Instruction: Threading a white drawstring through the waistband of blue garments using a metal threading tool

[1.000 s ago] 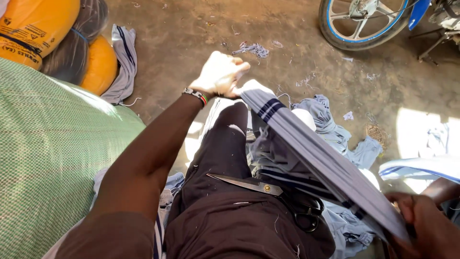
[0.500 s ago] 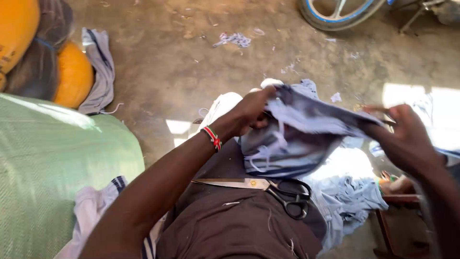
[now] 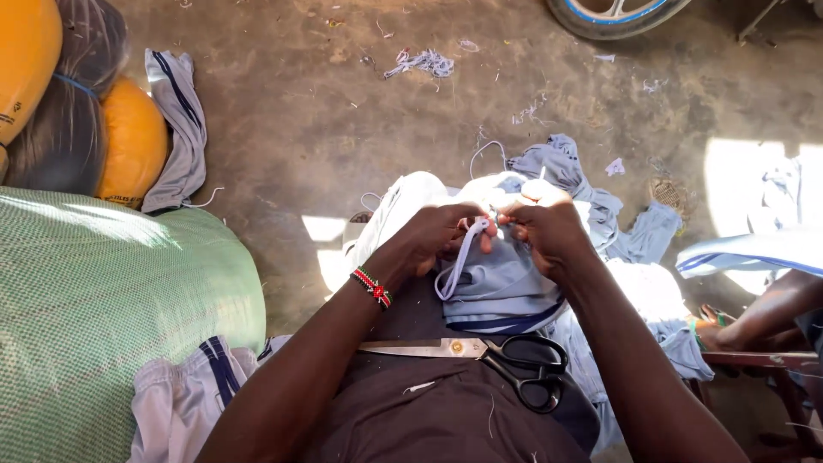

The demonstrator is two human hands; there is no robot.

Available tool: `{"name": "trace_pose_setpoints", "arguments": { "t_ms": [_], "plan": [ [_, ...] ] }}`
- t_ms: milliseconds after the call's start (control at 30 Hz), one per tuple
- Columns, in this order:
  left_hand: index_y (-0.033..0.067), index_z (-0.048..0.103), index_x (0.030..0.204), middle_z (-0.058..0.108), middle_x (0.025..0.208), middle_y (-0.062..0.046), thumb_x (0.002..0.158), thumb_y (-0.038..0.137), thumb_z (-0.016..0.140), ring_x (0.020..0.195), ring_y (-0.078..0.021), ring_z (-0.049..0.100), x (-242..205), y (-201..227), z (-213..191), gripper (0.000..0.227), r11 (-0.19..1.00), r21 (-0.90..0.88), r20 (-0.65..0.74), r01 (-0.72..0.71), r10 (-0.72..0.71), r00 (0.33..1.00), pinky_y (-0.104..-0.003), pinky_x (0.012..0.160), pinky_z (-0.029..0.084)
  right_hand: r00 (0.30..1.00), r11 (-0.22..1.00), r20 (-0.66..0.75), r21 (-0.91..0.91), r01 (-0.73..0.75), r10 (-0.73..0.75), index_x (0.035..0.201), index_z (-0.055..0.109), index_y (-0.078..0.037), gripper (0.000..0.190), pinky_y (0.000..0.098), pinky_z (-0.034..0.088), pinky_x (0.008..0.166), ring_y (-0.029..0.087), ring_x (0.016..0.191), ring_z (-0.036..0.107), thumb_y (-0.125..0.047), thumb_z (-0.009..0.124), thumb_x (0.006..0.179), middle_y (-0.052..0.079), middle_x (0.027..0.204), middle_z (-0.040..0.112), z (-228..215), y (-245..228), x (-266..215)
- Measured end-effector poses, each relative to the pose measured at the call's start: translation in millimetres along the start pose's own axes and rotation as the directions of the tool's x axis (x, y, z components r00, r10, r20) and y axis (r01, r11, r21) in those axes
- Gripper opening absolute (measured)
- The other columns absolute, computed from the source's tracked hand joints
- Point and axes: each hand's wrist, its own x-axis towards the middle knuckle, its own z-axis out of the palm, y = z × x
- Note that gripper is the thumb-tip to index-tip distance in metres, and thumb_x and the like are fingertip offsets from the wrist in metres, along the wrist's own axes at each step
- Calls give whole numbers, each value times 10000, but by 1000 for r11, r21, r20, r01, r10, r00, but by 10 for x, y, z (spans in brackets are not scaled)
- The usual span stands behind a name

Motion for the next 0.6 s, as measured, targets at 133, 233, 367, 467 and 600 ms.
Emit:
{"name": "trace_pose_setpoints", "arguments": {
  "t_ms": [133, 233, 367, 467, 600],
  "plan": [
    [88, 676, 714, 579, 518, -110, 810, 337, 605, 442, -87, 336, 158, -173, -202, 276, 996, 92, -16, 5, -3, 1000, -229, 413, 249, 982, 971, -184, 240, 11, 35, 1102, 620, 81, 419, 192, 518, 558, 175, 679, 640, 130, 749, 707, 145, 978, 671, 43, 245, 252],
    [71, 705, 730, 571, 498, -131, 814, 350, 610, 403, -137, 444, 106, -183, -293, 307, 995, 99, -13, 4, -3, 1000, -257, 419, 343, 980, 970, -192, 220, 103, -60, 1022, 577, -60, 390, 136, 481, 539, 136, 644, 635, 102, 776, 728, 68, 842, 646, 71, 13, 102],
    [81, 713, 798, 582, 536, -125, 831, 338, 635, 485, -161, 502, -74, -80, -293, 271, 998, 56, 14, -33, 32, 999, -243, 514, 377, 977, 975, -167, 156, 158, -132, 807, 488, -158, 359, 128, 399, 486, 91, 578, 576, 32, 791, 775, 48, 702, 604, 191, -219, -83],
    [-40, 648, 755, 512, 565, -112, 813, 121, 775, 528, -165, 514, -101, -119, -329, 212, 995, -76, -217, -68, 50, 975, -263, 569, 413, 982, 980, -147, 142, 137, -116, 825, 478, -147, 311, 160, 495, 564, 104, 598, 602, 18, 741, 835, 55, 722, 587, 268, -351, -318],
    [87, 585, 843, 544, 586, -62, 897, 178, 625, 382, -33, 287, -48, -189, -423, 113, 976, -65, -12, -209, 208, 978, -179, 444, 225, 982, 984, 54, 34, 178, -179, 938, 559, 45, 249, 356, 611, 594, 211, 659, 671, -1, 777, 827, 164, 812, 606, 247, -346, -498]
  ]
}}
